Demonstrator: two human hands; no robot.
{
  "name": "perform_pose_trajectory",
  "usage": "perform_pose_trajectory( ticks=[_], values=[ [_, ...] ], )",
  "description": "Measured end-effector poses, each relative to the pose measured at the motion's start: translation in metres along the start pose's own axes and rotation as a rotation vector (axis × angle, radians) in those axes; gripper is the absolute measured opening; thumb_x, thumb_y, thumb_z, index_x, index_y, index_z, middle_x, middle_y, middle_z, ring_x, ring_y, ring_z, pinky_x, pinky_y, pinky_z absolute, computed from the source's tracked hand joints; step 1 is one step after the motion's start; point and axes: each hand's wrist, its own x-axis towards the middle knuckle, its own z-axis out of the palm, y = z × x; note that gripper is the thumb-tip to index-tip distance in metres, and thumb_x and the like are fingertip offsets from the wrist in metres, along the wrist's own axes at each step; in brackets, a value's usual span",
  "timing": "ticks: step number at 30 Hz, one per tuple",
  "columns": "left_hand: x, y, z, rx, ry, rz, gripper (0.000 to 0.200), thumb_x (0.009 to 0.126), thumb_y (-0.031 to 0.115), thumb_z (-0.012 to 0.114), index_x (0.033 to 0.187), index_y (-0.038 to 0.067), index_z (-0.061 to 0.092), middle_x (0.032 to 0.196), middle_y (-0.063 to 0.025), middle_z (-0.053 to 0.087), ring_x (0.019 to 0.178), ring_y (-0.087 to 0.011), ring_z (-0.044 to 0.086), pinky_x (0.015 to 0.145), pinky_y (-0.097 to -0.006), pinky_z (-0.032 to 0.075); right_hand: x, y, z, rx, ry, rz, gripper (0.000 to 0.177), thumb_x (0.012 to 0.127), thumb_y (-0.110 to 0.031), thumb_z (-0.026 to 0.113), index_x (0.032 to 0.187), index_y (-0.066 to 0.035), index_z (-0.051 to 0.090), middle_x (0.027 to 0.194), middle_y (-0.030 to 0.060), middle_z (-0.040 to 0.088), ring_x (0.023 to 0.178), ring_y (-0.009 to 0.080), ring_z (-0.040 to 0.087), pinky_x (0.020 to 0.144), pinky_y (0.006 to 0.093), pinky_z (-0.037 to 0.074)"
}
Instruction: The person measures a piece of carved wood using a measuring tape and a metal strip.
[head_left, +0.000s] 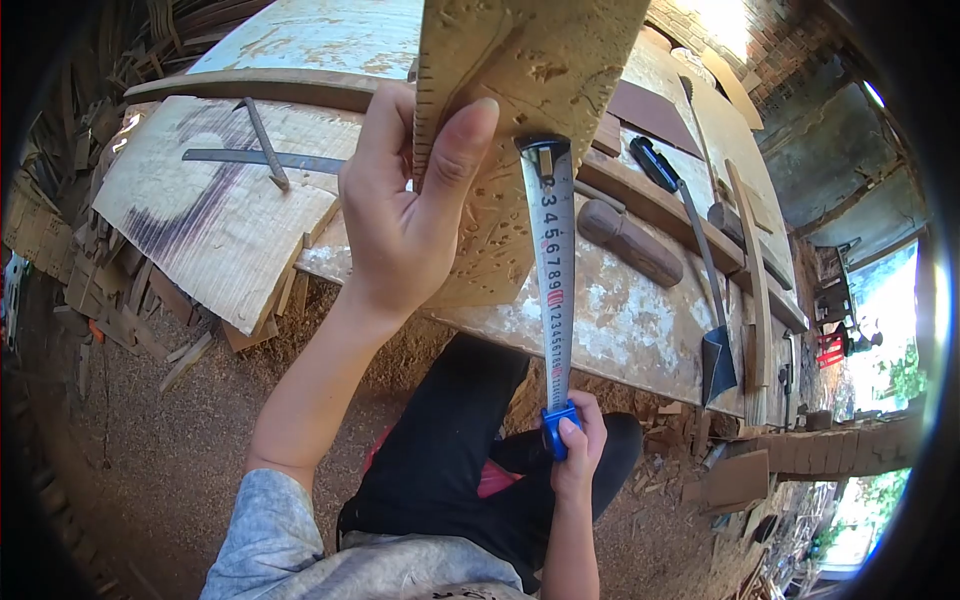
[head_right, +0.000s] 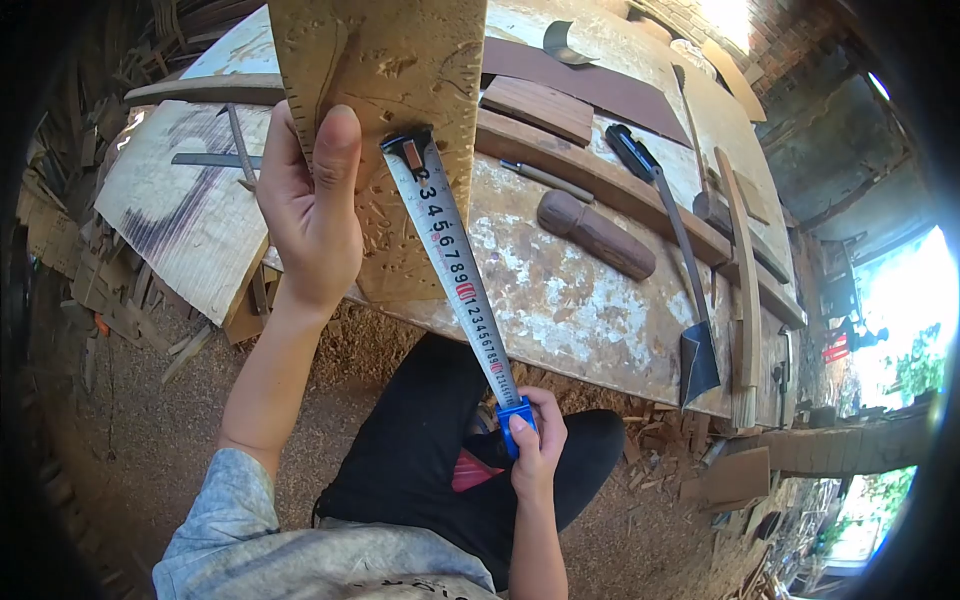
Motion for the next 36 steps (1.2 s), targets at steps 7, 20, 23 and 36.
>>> perform_pose_trajectory(
  ticks=[7, 20, 23, 36],
  values=[
    [0.000, -0.001, -0.001, -0.054, -0.021, -0.004, 0.030, 0.105, 0.033, 0.066, 0.100, 0.003, 0.063, 0.075, 0.0036, 0.058, 0.066, -0.0023, 0.047, 0.058, -0.0208, 0.037, 0.002, 0.000, -0.003, -0.009, 0.017, -0.010, 0.050, 0.089, -0.036, 0.067, 0.119, 0.003, 0.058, 0.089, 0.0111, 0.069, 0.078, 0.0147, 0.067, 0.069, 0.0242, 0.051],
    [0.003, 0.019, -0.003, -0.152, -0.203, -0.059, 0.070, 0.079, 0.021, 0.089, 0.134, -0.007, 0.056, 0.113, -0.0154, 0.075, 0.099, -0.0194, 0.075, 0.088, -0.0307, 0.060, 0.000, 0.003, -0.018, 0.021, -0.015, -0.004, 0.045, 0.090, -0.030, 0.072, 0.119, 0.002, 0.061, 0.097, 0.0053, 0.067, 0.086, 0.0105, 0.063, 0.079, 0.0246, 0.049],
    [0.001, 0.022, -0.001, -0.175, -0.199, -0.123, 0.068, 0.079, 0.018, 0.088, 0.135, -0.007, 0.056, 0.115, -0.0159, 0.075, 0.101, -0.0188, 0.075, 0.089, -0.0304, 0.060, 0.000, 0.002, -0.017, 0.029, -0.009, -0.013, 0.044, 0.089, -0.029, 0.072, 0.119, 0.002, 0.061, 0.097, 0.0050, 0.066, 0.086, 0.0101, 0.062, 0.079, 0.0243, 0.049],
    [0.002, 0.029, -0.001, -0.242, -0.235, -0.183, 0.060, 0.081, 0.013, 0.089, 0.131, -0.007, 0.062, 0.115, -0.0136, 0.075, 0.101, -0.0171, 0.074, 0.091, -0.0302, 0.059, 0.002, 0.002, -0.024, 0.019, 0.038, -0.028, 0.045, 0.087, -0.031, 0.073, 0.116, 0.002, 0.062, 0.096, 0.0048, 0.066, 0.085, 0.0100, 0.061, 0.079, 0.0243, 0.047]
  ],
)
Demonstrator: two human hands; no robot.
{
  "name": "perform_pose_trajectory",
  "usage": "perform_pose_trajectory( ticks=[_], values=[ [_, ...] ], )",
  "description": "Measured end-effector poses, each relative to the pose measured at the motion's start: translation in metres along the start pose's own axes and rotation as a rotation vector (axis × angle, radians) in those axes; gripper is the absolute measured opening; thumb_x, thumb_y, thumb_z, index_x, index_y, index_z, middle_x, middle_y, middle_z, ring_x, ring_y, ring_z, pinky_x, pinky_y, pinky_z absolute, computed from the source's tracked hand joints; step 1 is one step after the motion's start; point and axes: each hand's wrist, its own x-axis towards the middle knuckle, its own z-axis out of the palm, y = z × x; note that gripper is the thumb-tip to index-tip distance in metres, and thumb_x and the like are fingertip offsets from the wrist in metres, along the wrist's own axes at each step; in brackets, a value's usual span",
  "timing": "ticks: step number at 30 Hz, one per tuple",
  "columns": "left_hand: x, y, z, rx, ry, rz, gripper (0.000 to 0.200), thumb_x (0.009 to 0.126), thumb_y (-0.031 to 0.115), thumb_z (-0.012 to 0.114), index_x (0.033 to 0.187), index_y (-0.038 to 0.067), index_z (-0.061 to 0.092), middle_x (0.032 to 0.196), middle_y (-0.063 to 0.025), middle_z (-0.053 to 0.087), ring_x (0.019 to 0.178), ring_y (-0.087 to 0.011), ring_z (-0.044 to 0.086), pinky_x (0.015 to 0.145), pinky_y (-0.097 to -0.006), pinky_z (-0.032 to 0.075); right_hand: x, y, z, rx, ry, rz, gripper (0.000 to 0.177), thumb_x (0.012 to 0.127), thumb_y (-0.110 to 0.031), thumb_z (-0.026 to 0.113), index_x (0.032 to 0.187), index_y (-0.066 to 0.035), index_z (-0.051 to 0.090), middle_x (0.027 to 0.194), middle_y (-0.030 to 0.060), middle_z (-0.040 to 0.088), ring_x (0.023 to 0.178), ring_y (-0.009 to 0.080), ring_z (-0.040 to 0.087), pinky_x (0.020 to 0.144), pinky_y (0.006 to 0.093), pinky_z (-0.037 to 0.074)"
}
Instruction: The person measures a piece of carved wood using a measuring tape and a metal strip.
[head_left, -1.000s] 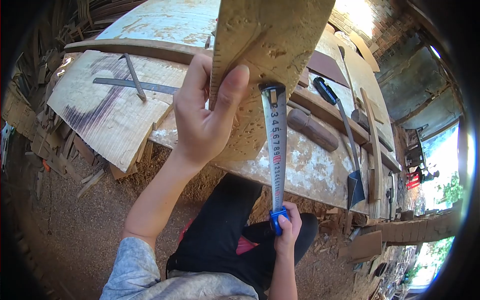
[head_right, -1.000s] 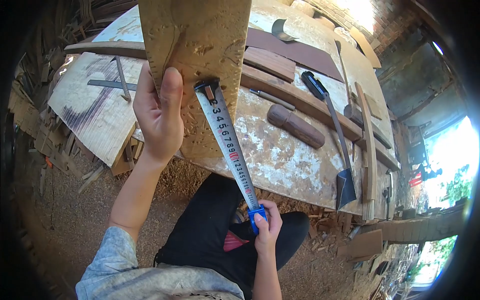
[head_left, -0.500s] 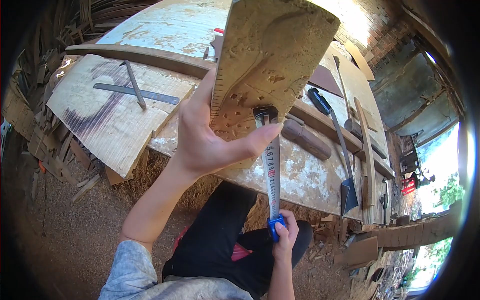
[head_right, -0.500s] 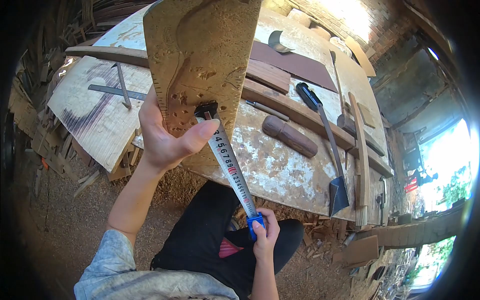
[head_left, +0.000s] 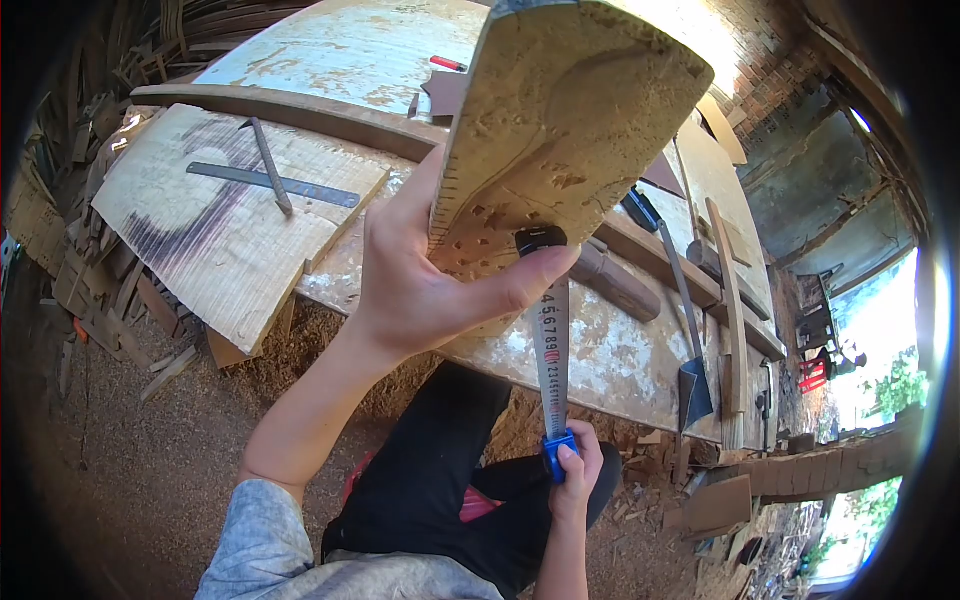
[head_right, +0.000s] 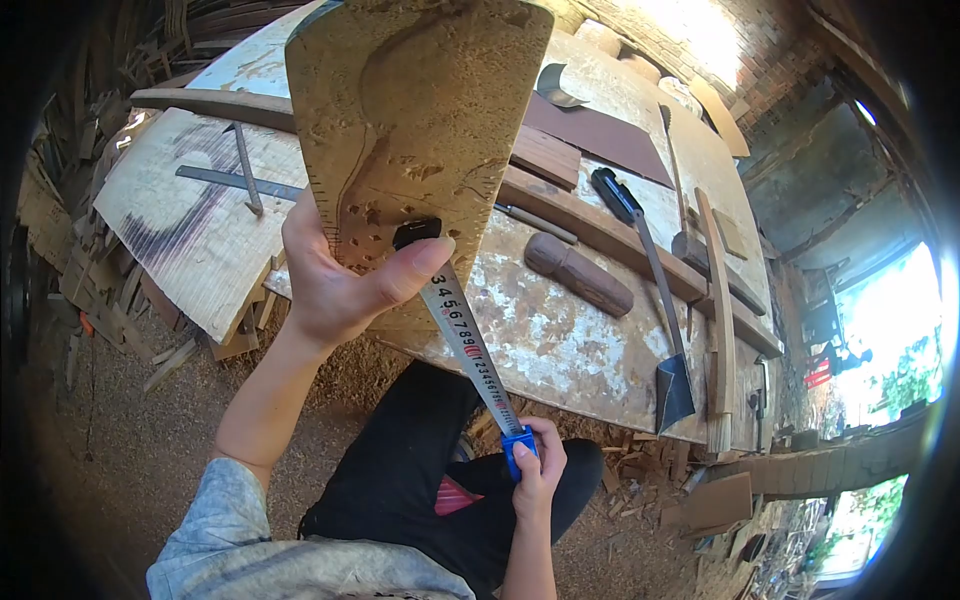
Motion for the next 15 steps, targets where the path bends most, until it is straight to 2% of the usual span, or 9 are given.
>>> perform_pose_trajectory(
  ticks=[2, 5, 15],
  values=[
    [0.000, 0.000, 0.000, -0.002, -0.009, 0.004, 0.060, 0.081, 0.012, 0.089, 0.130, -0.008, 0.063, 0.115, -0.0137, 0.075, 0.102, -0.0168, 0.074, 0.091, -0.0301, 0.059, 0.000, -0.002, 0.001, 0.006, 0.003, 0.007, 0.045, 0.087, -0.031, 0.072, 0.116, 0.002, 0.063, 0.096, 0.0044, 0.065, 0.085, 0.0096, 0.060, 0.078, 0.0241, 0.046],
    [0.001, -0.001, 0.000, -0.008, -0.006, 0.007, 0.061, 0.080, 0.013, 0.090, 0.131, -0.008, 0.063, 0.115, -0.0141, 0.076, 0.102, -0.0170, 0.074, 0.091, -0.0301, 0.059, 0.003, 0.007, -0.007, -0.071, 0.004, -0.019, 0.050, 0.086, -0.035, 0.069, 0.118, 0.003, 0.059, 0.092, 0.0091, 0.067, 0.079, 0.0168, 0.068, 0.073, 0.0273, 0.054],
    [0.002, -0.002, -0.002, -0.015, -0.032, 0.029, 0.062, 0.080, 0.009, 0.090, 0.133, -0.009, 0.061, 0.116, -0.0147, 0.075, 0.103, -0.0176, 0.073, 0.092, -0.0308, 0.059, 0.002, 0.009, -0.005, -0.068, 0.005, -0.012, 0.050, 0.086, -0.036, 0.068, 0.118, 0.002, 0.059, 0.090, 0.0091, 0.068, 0.078, 0.0152, 0.068, 0.069, 0.0246, 0.051]
  ],
)
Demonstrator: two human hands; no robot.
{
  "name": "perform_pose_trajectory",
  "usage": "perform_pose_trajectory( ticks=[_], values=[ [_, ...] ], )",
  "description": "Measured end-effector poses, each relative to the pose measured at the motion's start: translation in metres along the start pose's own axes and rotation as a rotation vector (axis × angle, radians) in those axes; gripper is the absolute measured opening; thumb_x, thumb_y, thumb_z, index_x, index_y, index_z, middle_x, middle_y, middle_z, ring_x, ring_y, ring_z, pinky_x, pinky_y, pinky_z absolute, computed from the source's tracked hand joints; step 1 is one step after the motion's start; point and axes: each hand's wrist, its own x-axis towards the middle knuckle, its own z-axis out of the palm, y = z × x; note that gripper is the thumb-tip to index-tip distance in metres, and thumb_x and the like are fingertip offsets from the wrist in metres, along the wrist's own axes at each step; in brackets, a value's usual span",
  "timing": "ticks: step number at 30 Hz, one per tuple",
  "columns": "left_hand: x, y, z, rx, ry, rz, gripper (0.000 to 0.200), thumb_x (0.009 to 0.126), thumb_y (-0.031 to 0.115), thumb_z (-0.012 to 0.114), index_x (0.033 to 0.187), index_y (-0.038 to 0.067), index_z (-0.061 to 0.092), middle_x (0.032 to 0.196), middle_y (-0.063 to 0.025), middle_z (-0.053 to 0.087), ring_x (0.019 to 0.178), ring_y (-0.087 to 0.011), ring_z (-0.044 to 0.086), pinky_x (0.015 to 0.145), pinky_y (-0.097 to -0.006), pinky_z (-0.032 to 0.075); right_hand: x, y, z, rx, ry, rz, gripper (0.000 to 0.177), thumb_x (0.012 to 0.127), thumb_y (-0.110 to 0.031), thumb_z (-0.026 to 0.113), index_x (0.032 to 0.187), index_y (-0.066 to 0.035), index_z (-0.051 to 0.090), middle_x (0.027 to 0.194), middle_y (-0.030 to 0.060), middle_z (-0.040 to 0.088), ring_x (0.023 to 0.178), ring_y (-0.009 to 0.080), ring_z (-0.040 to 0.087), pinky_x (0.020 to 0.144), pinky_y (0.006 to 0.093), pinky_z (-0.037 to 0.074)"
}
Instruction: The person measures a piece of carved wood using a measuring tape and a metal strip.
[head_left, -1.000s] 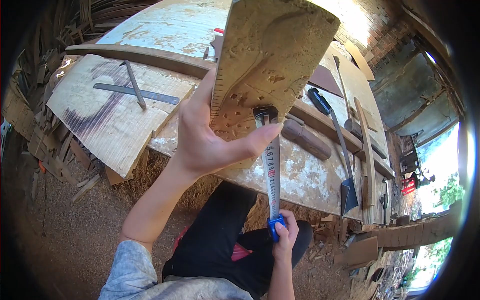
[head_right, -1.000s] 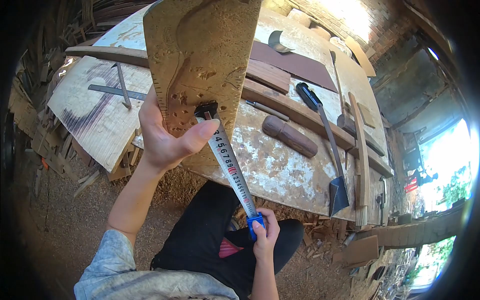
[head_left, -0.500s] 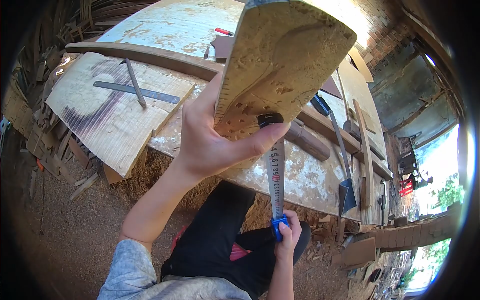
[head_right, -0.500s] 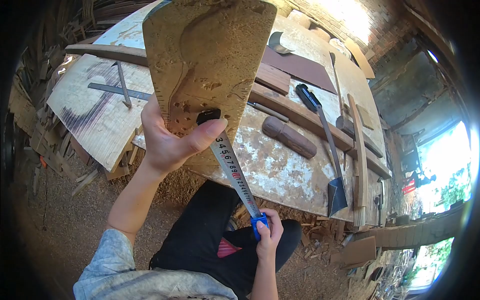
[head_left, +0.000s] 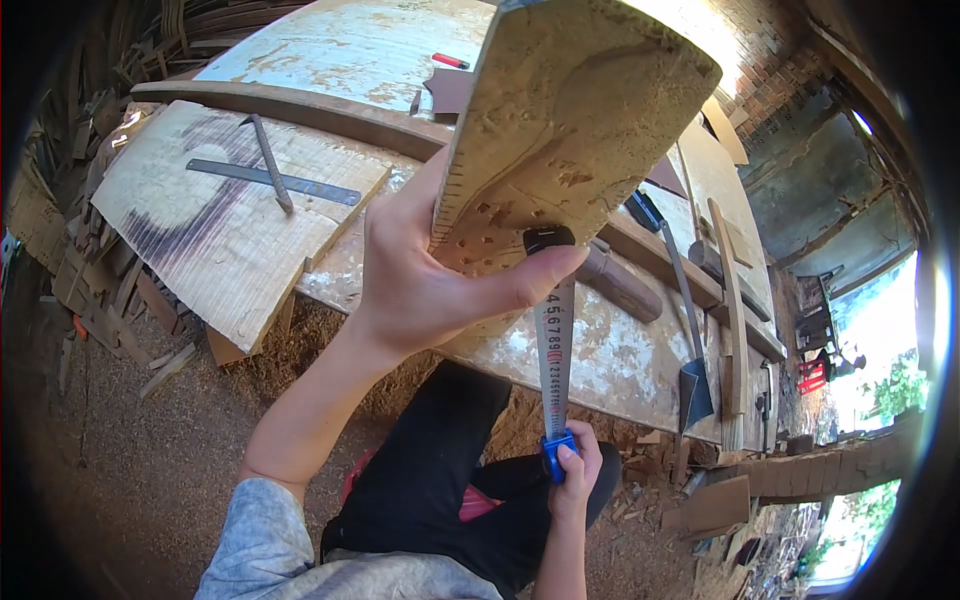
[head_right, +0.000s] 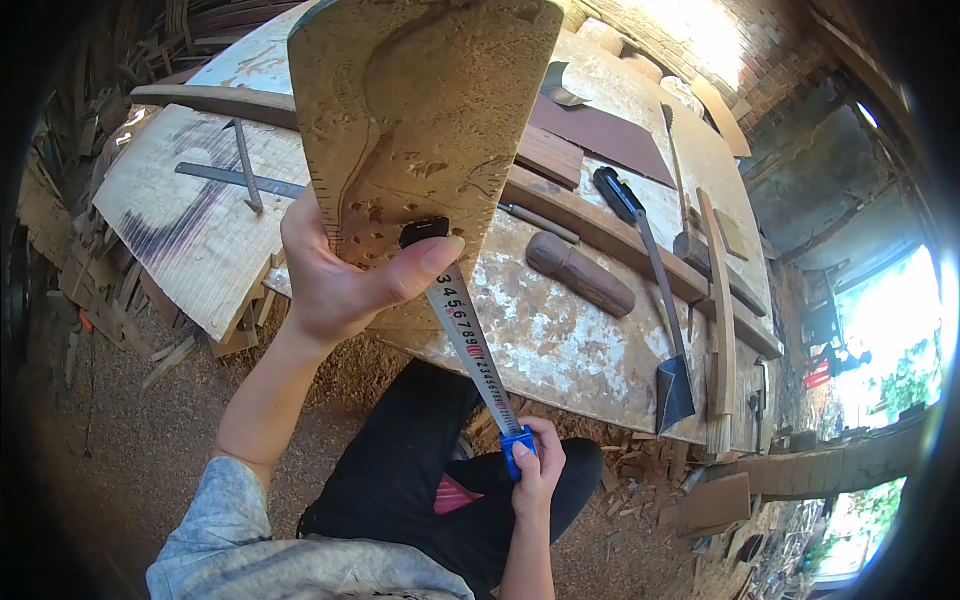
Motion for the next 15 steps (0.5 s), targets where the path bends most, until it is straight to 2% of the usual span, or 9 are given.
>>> perform_pose_trajectory(
  ticks=[2, 5, 15],
  values=[
    [0.0001, -0.0008, 0.0007, -0.027, 0.009, -0.005, 0.063, 0.080, 0.009, 0.090, 0.133, -0.009, 0.061, 0.116, -0.0150, 0.075, 0.104, -0.0178, 0.073, 0.092, -0.0309, 0.059, -0.0005, -0.0008, -0.0002, -0.009, -0.003, 0.008, 0.050, 0.087, -0.036, 0.068, 0.118, 0.002, 0.059, 0.090, 0.0096, 0.068, 0.078, 0.0154, 0.068, 0.070, 0.0249, 0.052],
    [0.0007, -0.0013, 0.0008, -0.034, 0.014, -0.002, 0.063, 0.080, 0.010, 0.090, 0.132, -0.009, 0.061, 0.116, -0.0149, 0.075, 0.104, -0.0178, 0.073, 0.091, -0.0312, 0.059, -0.0032, -0.0077, 0.0045, 0.055, -0.011, 0.037, 0.044, 0.086, -0.028, 0.070, 0.117, 0.002, 0.062, 0.095, 0.0033, 0.064, 0.085, 0.0090, 0.058, 0.078, 0.0234, 0.045],
    [0.0004, -0.0029, 0.0037, -0.043, 0.039, -0.006, 0.066, 0.076, 0.015, 0.094, 0.131, -0.007, 0.063, 0.115, -0.0142, 0.076, 0.101, -0.0176, 0.074, 0.090, -0.0317, 0.061, -0.0073, -0.0025, 0.0053, 0.057, -0.021, 0.061, 0.043, 0.086, -0.027, 0.067, 0.117, 0.004, 0.061, 0.093, 0.0052, 0.066, 0.083, 0.0101, 0.061, 0.077, 0.0238, 0.047]
  ],
)
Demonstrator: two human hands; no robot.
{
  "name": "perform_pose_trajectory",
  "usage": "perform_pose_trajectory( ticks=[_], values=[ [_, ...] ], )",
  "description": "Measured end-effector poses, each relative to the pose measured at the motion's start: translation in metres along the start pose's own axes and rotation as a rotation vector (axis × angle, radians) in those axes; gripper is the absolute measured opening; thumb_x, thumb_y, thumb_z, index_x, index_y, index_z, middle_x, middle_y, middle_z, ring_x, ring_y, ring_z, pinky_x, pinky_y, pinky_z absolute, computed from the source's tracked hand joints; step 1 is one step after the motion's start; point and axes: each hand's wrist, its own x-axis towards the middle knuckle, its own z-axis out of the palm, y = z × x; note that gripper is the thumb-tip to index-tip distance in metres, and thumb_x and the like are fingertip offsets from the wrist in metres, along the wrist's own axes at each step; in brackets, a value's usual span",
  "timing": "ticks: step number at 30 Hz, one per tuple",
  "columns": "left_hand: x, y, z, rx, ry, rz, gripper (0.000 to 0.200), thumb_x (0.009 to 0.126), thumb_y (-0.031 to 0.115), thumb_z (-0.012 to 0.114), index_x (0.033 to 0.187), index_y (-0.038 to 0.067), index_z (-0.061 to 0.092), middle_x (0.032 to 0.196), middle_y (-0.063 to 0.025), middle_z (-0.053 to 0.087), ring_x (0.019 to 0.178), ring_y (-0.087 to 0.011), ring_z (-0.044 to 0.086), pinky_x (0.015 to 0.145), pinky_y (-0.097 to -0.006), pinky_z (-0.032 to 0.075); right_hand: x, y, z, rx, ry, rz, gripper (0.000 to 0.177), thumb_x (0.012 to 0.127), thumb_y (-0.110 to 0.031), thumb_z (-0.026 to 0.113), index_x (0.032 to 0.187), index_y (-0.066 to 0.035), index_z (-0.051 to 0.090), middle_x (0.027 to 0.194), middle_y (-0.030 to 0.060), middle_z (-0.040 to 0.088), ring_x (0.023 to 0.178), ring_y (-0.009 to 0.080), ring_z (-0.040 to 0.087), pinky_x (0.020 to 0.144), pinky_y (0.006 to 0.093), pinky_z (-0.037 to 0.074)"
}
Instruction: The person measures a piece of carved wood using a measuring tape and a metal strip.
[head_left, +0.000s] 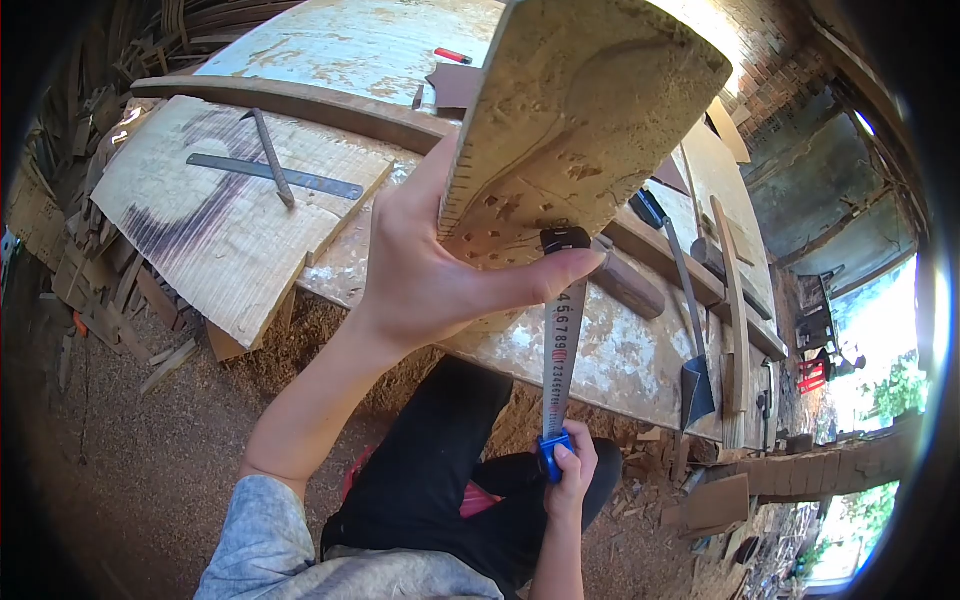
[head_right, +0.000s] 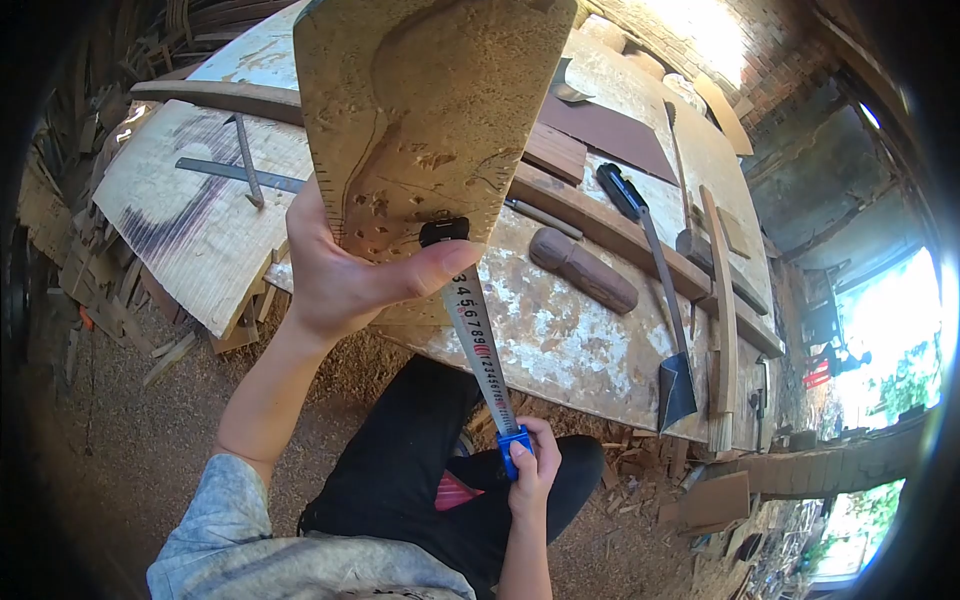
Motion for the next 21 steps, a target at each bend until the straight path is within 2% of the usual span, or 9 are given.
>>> perform_pose_trajectory(
  ticks=[5, 8, 14, 17, 20, 21],
  values=[
    [0.001, -0.001, -0.004, 0.058, -0.012, -0.022, 0.067, 0.075, 0.018, 0.095, 0.129, -0.006, 0.063, 0.115, -0.0137, 0.075, 0.102, -0.0171, 0.074, 0.091, -0.0323, 0.060, -0.004, -0.006, 0.003, 0.083, -0.014, 0.011, 0.047, 0.084, -0.028, 0.068, 0.117, 0.005, 0.060, 0.094, 0.0087, 0.068, 0.083, 0.0134, 0.065, 0.077, 0.0257, 0.050],
    [0.007, 0.009, -0.004, 0.120, -0.074, 0.029, 0.060, 0.076, 0.006, 0.092, 0.125, -0.008, 0.060, 0.114, -0.0170, 0.073, 0.099, -0.0215, 0.075, 0.088, -0.0336, 0.064, -0.005, -0.009, 0.004, 0.126, -0.015, 0.006, 0.049, 0.083, -0.029, 0.069, 0.117, 0.005, 0.060, 0.094, 0.0107, 0.068, 0.083, 0.0155, 0.066, 0.077, 0.0266, 0.052],
    [0.023, 0.023, 0.006, 0.150, -0.077, 0.217, 0.071, 0.077, 0.007, 0.092, 0.133, -0.005, 0.051, 0.121, -0.0164, 0.069, 0.104, -0.0213, 0.073, 0.091, -0.0332, 0.063, -0.003, -0.019, 0.013, 0.187, -0.039, 0.019, 0.051, 0.083, -0.030, 0.069, 0.119, 0.005, 0.059, 0.094, 0.0119, 0.069, 0.082, 0.0164, 0.067, 0.076, 0.0263, 0.053],
    [0.029, 0.031, 0.014, 0.211, -0.028, 0.249, 0.075, 0.076, 0.006, 0.092, 0.134, -0.002, 0.046, 0.124, -0.0156, 0.066, 0.109, -0.0223, 0.072, 0.093, -0.0338, 0.063, -0.002, -0.019, 0.019, 0.249, -0.052, 0.027, 0.052, 0.084, -0.031, 0.069, 0.120, 0.005, 0.058, 0.093, 0.0126, 0.069, 0.082, 0.0172, 0.068, 0.074, 0.0269, 0.053],
    [0.032, 0.035, 0.024, 0.123, 0.040, 0.358, 0.073, 0.077, 0.004, 0.091, 0.133, -0.001, 0.045, 0.124, -0.0151, 0.065, 0.110, -0.0228, 0.071, 0.095, -0.0349, 0.062, -0.003, -0.017, 0.021, 0.312, -0.047, 0.042, 0.052, 0.085, -0.033, 0.068, 0.120, 0.005, 0.058, 0.092, 0.0130, 0.069, 0.082, 0.0180, 0.069, 0.074, 0.0272, 0.053],
    [0.033, 0.046, 0.030, 0.030, 0.034, 0.305, 0.072, 0.078, 0.004, 0.091, 0.134, -0.001, 0.044, 0.125, -0.0148, 0.065, 0.109, -0.0228, 0.071, 0.095, -0.0352, 0.062, -0.003, -0.018, 0.023, 0.293, -0.044, 0.036, 0.052, 0.085, -0.036, 0.067, 0.118, 0.003, 0.058, 0.092, 0.0119, 0.067, 0.080, 0.0180, 0.069, 0.068, 0.0262, 0.051]
  ],
)
